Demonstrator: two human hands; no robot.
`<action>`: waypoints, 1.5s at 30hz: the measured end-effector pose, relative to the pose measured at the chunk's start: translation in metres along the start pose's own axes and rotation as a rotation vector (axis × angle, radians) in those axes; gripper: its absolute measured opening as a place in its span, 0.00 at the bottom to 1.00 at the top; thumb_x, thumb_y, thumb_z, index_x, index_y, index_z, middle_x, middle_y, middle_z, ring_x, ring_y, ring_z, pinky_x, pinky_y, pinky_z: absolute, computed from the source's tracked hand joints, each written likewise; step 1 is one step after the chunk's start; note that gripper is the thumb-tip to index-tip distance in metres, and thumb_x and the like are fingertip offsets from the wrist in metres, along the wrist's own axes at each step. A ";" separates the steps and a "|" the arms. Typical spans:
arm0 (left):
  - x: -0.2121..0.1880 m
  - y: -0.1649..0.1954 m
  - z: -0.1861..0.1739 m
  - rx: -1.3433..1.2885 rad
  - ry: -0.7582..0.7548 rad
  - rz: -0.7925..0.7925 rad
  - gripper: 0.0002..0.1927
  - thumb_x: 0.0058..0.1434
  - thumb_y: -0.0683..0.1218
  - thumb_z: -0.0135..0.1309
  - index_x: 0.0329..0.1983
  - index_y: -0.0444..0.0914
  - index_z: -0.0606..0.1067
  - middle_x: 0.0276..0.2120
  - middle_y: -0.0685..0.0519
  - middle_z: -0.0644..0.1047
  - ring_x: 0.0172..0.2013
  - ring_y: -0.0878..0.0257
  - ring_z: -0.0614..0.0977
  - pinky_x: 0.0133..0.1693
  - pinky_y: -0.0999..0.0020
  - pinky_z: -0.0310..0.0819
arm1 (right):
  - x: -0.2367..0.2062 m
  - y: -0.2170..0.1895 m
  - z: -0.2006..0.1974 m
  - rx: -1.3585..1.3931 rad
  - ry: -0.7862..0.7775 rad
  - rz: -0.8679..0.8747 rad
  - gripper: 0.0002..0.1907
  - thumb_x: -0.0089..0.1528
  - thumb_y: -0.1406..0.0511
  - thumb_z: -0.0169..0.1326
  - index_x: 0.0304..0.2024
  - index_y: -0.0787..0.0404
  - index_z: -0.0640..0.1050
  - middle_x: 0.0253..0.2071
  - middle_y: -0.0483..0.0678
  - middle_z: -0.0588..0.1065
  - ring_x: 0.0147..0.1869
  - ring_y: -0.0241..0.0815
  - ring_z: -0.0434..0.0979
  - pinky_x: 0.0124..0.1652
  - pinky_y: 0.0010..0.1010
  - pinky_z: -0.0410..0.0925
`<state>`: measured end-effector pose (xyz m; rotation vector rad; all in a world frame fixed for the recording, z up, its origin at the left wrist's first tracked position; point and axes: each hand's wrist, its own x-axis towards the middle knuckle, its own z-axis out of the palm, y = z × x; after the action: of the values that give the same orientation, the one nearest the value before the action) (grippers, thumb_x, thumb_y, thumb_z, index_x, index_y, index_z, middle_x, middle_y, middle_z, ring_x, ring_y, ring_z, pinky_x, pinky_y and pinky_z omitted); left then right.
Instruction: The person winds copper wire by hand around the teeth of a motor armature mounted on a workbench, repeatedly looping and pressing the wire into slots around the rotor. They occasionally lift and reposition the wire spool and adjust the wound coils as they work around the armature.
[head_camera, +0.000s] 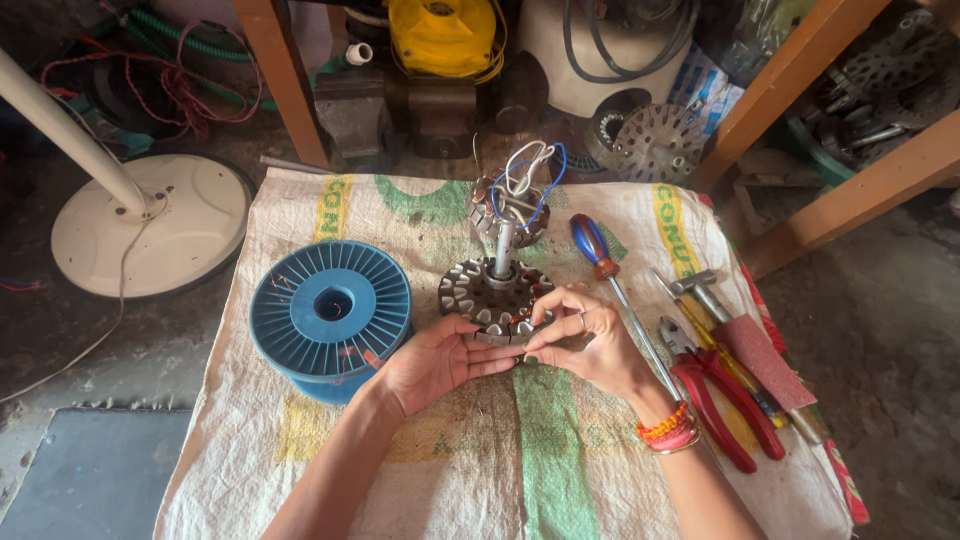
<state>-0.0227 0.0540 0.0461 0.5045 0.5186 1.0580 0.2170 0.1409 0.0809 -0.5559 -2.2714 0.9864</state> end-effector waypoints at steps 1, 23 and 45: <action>0.001 0.001 0.000 0.008 0.019 -0.007 0.26 0.68 0.47 0.38 0.63 0.25 0.66 0.60 0.31 0.74 0.63 0.46 0.75 0.66 0.54 0.68 | 0.001 0.001 0.000 0.011 0.021 0.000 0.09 0.50 0.72 0.70 0.33 0.57 0.88 0.41 0.41 0.79 0.49 0.34 0.78 0.51 0.28 0.70; 0.003 -0.008 -0.018 -0.119 -0.108 0.103 0.09 0.71 0.43 0.42 0.44 0.31 0.71 0.61 0.30 0.70 0.66 0.34 0.73 0.69 0.46 0.67 | -0.003 0.016 -0.006 0.084 0.260 0.245 0.04 0.56 0.74 0.64 0.32 0.63 0.86 0.33 0.47 0.85 0.35 0.33 0.84 0.40 0.23 0.76; 0.006 -0.010 -0.021 -0.075 -0.055 0.051 0.15 0.68 0.42 0.42 0.52 0.26 0.68 0.57 0.29 0.73 0.64 0.40 0.74 0.68 0.51 0.64 | -0.013 0.032 0.004 0.965 -0.124 0.162 0.05 0.56 0.78 0.65 0.31 0.66 0.83 0.34 0.55 0.84 0.38 0.44 0.86 0.40 0.34 0.79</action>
<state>-0.0264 0.0578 0.0230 0.4811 0.4180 1.1051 0.2281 0.1514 0.0501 -0.2437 -1.5624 2.0339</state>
